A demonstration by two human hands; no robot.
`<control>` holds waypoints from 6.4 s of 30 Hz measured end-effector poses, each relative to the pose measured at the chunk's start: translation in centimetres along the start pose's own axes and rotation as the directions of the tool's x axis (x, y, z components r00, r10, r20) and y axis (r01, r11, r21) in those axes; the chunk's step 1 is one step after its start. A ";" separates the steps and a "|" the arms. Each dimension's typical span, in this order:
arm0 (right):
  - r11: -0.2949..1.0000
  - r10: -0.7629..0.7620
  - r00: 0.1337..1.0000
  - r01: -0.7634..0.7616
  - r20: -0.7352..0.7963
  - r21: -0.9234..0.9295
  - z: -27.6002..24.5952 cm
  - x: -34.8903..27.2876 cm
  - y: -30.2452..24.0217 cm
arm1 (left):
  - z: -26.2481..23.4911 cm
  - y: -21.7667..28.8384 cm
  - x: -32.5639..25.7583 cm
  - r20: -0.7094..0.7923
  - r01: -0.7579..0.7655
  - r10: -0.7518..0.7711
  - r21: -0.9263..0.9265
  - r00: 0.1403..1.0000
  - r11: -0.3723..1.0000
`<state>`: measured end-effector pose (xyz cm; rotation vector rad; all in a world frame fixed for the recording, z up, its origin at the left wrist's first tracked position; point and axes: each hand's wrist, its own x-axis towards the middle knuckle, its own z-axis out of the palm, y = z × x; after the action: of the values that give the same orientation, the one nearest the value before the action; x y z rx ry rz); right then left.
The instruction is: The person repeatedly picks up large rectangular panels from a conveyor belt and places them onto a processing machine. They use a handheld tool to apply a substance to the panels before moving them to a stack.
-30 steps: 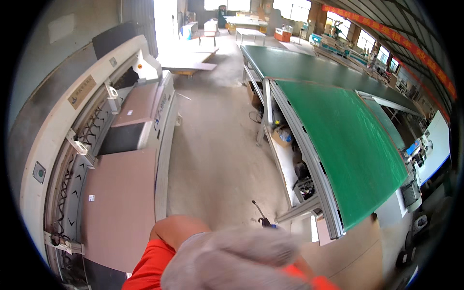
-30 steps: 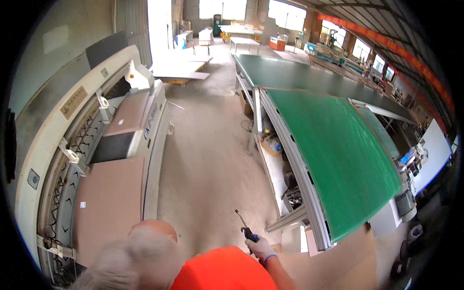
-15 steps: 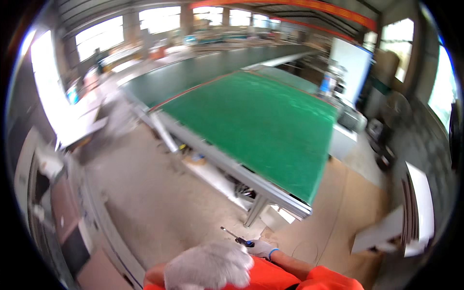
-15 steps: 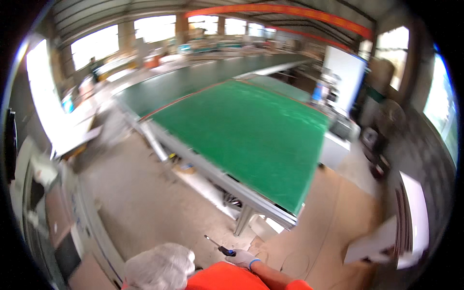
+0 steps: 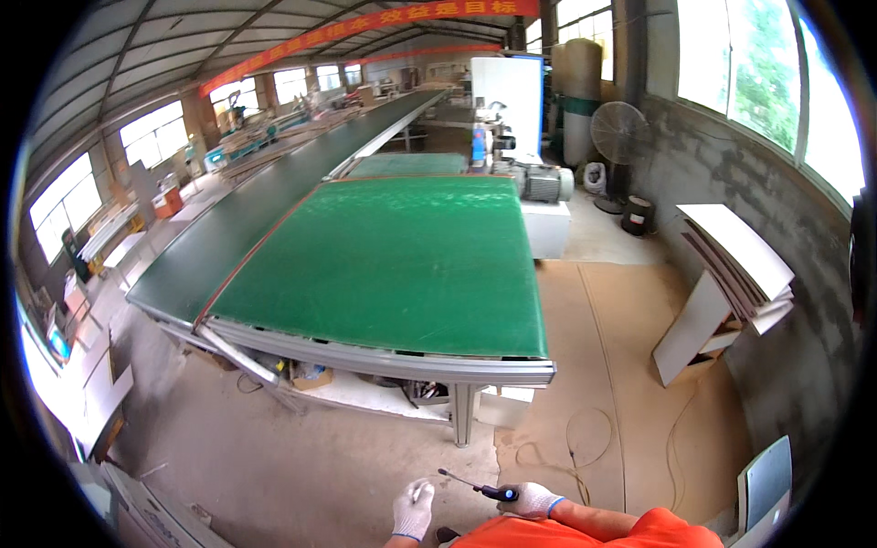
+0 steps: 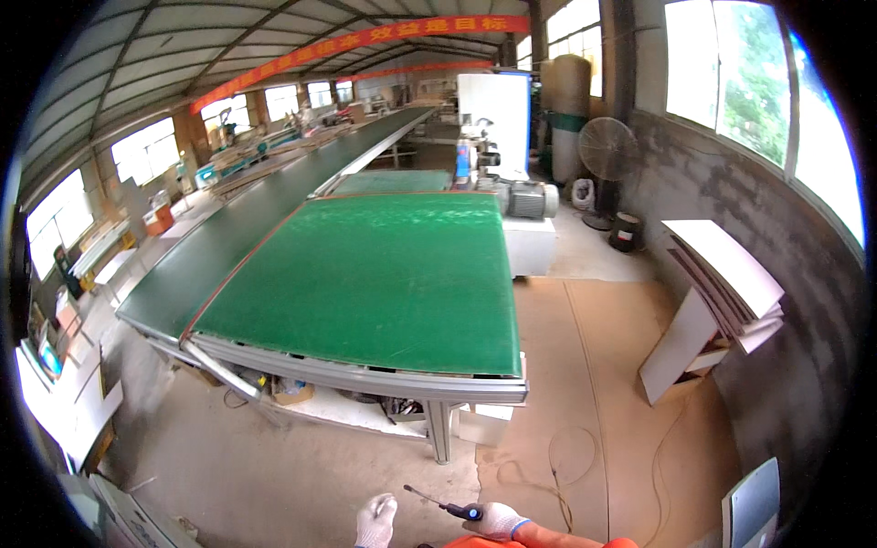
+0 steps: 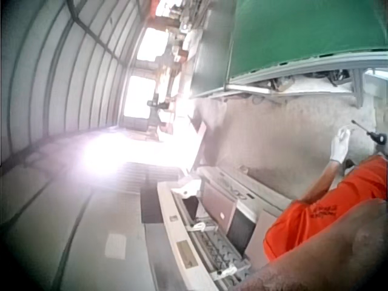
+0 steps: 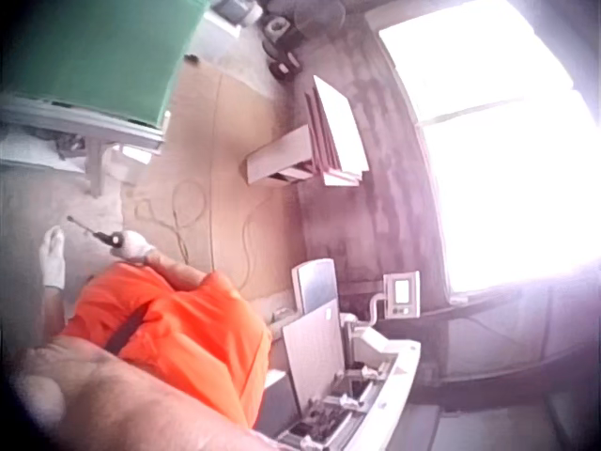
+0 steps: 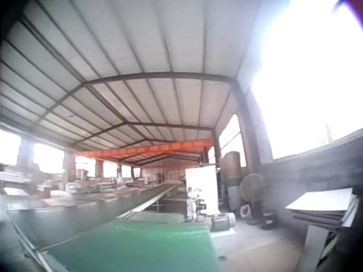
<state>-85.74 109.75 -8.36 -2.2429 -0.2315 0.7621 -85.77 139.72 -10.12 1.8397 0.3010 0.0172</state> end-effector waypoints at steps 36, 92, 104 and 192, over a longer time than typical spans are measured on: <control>0.539 0.414 -0.547 0.791 0.727 0.289 17.4 -43.5 16.2 | 57.9 8.9 -7.6 0.656 -0.034 -0.687 0.715 -0.311 0.698; 0.373 0.732 -0.516 0.850 0.444 0.373 18.6 -63.8 20.5 | 86.3 9.0 -37.7 0.894 0.460 -0.260 0.417 -0.366 0.784; -0.035 0.833 -0.391 0.669 0.391 0.743 13.6 -69.9 35.1 | 78.8 12.4 -29.7 0.924 -0.116 -0.367 0.356 -0.105 0.927; 0.556 -0.223 0.003 0.822 0.975 0.124 19.5 -35.7 10.1 | 91.4 -1.7 -21.8 0.575 -0.924 -0.742 -0.068 -0.345 0.377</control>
<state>-126.58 100.70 -9.96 -1.3804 -2.0842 1.6029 -91.99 49.34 -35.08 1.8698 -2.1111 -2.0577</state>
